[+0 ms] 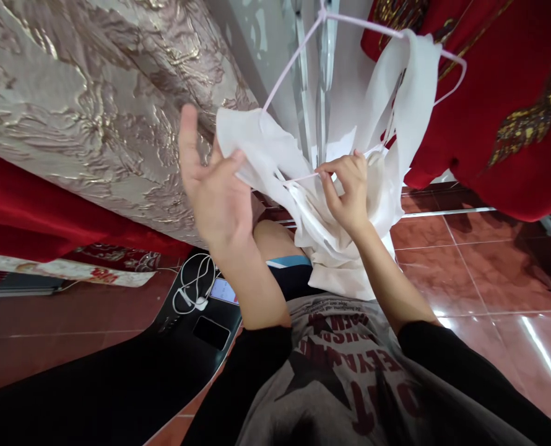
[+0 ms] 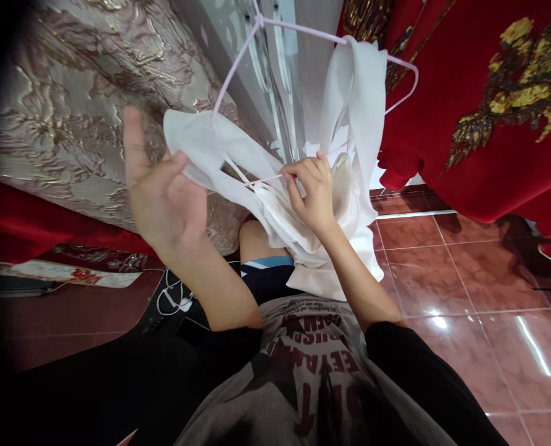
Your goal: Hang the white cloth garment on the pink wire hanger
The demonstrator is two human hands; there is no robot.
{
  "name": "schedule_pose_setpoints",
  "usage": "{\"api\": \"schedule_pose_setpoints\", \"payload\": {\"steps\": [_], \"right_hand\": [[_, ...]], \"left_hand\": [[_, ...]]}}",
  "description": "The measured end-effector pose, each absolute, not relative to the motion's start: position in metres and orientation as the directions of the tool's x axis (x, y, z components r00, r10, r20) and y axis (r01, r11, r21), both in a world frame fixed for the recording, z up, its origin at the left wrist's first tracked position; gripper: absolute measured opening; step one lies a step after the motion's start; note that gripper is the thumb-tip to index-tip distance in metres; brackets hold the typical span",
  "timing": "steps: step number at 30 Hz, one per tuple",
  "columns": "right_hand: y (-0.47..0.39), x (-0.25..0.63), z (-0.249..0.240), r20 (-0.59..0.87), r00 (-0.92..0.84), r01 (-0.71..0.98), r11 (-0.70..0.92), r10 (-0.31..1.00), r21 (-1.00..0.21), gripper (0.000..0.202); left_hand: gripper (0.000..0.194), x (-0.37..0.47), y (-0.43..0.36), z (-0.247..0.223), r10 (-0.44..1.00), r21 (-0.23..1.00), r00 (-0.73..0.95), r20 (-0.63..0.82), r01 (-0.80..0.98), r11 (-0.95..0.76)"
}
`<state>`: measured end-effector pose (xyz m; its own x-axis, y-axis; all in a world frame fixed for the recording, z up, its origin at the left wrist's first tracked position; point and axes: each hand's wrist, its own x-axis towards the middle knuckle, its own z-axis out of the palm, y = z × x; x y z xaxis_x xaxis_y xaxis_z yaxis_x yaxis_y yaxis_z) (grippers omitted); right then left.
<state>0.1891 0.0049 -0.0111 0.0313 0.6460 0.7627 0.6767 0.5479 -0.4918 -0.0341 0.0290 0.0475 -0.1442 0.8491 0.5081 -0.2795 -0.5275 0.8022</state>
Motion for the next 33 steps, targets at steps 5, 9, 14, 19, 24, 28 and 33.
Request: {"api": "schedule_pose_setpoints", "payload": {"steps": [5,9,14,19,24,28,33], "right_hand": [[0.006,0.186,-0.015,0.758,0.045,0.657,0.553,0.651,-0.513,0.032],[0.010,0.181,-0.017,0.752,0.049,0.643,0.556,0.657,-0.527,0.034],[0.011,0.175,-0.016,0.734,0.058,0.648,0.534,0.676,-0.543,0.036],[0.003,0.174,-0.011,0.724,0.052,0.642,0.533,0.688,-0.551,0.033],[-0.006,0.178,0.004,0.711,-0.022,0.633,0.561,0.703,-0.534,0.022],[-0.018,0.193,0.028,0.851,0.033,0.489,0.734,0.524,-0.471,0.019],[-0.019,0.263,0.037,0.783,0.576,0.457,0.701,0.236,-0.548,0.046]], "left_hand": [[0.049,-0.102,0.039,-0.007,0.820,0.711,-0.232,0.524,-0.411,-0.571],[0.058,-0.114,0.031,-0.071,0.829,0.700,-0.338,0.446,-0.446,-0.558],[0.055,-0.062,0.033,-0.076,0.862,0.734,-0.376,0.341,-0.466,-0.493],[0.037,0.008,0.012,-0.027,0.871,0.736,-0.283,0.401,-0.467,-0.490],[0.036,0.035,-0.003,-0.008,0.851,0.759,-0.328,0.411,-0.395,-0.518],[0.030,0.028,0.000,-0.004,0.836,0.746,-0.375,0.401,-0.397,-0.535],[0.029,0.026,-0.001,-0.001,0.853,0.767,-0.364,0.374,-0.396,-0.505]]}}
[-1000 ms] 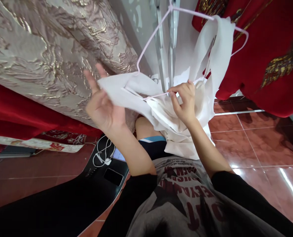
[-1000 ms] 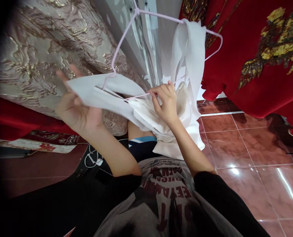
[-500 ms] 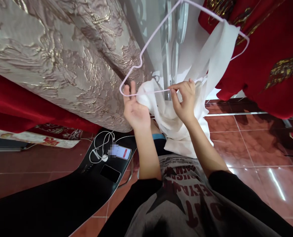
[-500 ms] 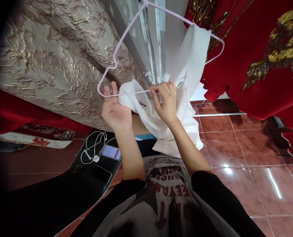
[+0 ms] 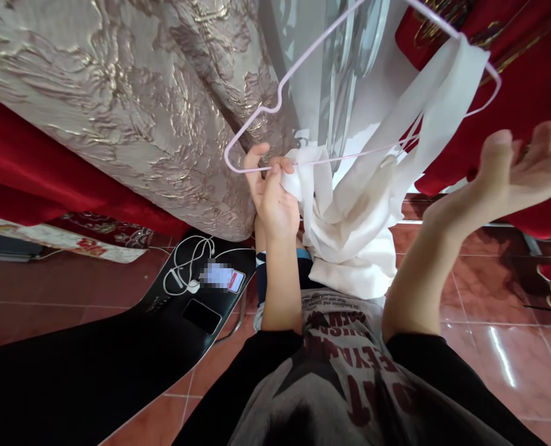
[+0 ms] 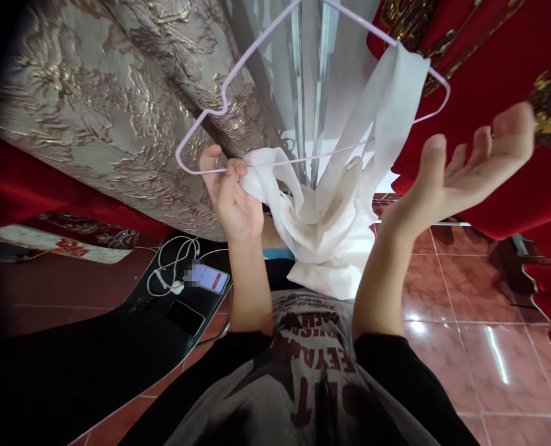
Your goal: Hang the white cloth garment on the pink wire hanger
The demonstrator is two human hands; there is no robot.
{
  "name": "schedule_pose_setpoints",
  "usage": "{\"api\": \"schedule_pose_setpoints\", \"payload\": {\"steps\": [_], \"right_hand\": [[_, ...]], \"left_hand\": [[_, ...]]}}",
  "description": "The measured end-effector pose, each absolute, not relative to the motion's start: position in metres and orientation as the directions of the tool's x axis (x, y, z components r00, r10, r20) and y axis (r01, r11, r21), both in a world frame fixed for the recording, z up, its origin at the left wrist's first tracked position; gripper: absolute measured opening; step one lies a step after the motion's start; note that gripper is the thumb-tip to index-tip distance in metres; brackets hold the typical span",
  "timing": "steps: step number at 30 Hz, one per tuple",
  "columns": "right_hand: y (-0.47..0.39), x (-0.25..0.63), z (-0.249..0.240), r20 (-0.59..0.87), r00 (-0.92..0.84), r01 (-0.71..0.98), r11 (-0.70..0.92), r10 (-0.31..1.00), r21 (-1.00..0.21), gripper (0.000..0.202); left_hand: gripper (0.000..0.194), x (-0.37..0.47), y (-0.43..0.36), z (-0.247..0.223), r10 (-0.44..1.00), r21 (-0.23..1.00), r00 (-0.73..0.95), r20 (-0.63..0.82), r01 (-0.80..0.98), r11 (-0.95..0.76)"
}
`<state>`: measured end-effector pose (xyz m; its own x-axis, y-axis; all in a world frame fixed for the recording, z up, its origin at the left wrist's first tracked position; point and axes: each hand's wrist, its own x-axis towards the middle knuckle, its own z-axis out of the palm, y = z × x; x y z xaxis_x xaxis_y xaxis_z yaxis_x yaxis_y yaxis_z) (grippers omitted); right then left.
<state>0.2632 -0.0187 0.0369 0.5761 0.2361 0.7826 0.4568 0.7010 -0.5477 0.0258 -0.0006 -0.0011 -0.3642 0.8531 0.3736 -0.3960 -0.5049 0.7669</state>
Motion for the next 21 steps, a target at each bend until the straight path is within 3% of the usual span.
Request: {"api": "schedule_pose_setpoints", "payload": {"steps": [3,6,9,13,18,21], "right_hand": [[0.002,0.303,0.027,0.640,0.555,0.281,0.605,0.531,-0.745,0.055],[0.022,0.305,0.019,0.573,0.328,0.169,0.550,0.751,-0.818,0.054],[0.025,0.278,0.018,0.648,0.275,0.323,0.567,0.710,-0.758,0.034],[0.012,0.252,0.030,0.656,0.280,0.517,0.466,0.701,-0.718,0.011],[-0.004,0.259,0.063,0.739,0.352,0.610,0.459,0.575,-0.647,0.041],[-0.006,0.262,0.093,0.678,0.296,0.530,0.475,0.673,-0.702,0.036]], "left_hand": [[0.028,0.031,-0.003,-0.001,0.843,0.743,-0.362,0.398,-0.411,-0.527],[0.028,0.035,-0.004,-0.002,0.838,0.744,-0.366,0.405,-0.401,-0.535],[0.031,0.035,-0.003,-0.002,0.840,0.772,-0.373,0.393,-0.362,-0.522],[0.033,0.031,-0.001,0.000,0.840,0.789,-0.374,0.393,-0.331,-0.517],[0.029,0.028,-0.003,0.004,0.845,0.761,-0.364,0.391,-0.388,-0.520],[0.030,0.028,-0.003,0.003,0.850,0.732,-0.343,0.399,-0.439,-0.521]]}}
